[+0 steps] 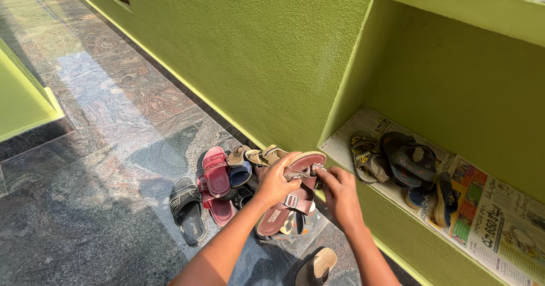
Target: The person wipes several pairs of children's shoes with a patterned cloth. They pick up each shoe from a pile on the floor, wipe the upper and sole, and place it on a green shelf lined with newspaper. The person handles sandals and slip-on shoes one at a time.
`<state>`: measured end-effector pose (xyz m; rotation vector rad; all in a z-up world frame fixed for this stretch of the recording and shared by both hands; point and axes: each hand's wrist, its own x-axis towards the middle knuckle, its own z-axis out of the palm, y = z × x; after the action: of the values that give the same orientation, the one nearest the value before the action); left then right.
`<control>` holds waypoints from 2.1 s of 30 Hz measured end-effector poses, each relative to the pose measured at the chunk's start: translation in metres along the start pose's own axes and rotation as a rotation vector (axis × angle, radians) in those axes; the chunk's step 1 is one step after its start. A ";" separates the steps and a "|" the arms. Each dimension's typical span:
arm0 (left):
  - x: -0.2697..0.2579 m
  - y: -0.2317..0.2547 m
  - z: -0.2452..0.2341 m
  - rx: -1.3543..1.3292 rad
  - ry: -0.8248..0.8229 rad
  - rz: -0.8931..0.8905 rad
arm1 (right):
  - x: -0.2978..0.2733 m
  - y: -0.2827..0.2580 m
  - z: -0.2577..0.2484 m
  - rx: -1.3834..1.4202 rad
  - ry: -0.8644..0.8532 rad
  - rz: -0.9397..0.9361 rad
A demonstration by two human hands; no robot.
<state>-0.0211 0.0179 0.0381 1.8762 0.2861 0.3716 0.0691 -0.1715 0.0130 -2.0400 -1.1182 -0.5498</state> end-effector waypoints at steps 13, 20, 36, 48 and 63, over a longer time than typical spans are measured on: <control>0.015 -0.037 0.010 -0.040 -0.012 0.214 | 0.003 0.009 0.000 -0.124 0.063 0.230; 0.028 -0.061 0.028 0.174 0.135 0.019 | -0.002 -0.037 0.006 -0.002 -0.039 -0.070; 0.044 -0.095 0.063 -0.054 0.277 -0.011 | -0.004 -0.044 0.011 0.040 -0.174 0.254; 0.071 -0.089 0.028 -0.899 0.302 -0.470 | -0.050 -0.056 0.057 -0.204 -0.490 -0.092; 0.049 -0.084 0.019 -0.393 0.507 -0.417 | -0.036 -0.054 0.042 -0.234 -0.157 -0.197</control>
<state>0.0304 0.0472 -0.0411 1.2748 0.8652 0.5649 0.0048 -0.1394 -0.0159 -2.2169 -1.4164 -0.6535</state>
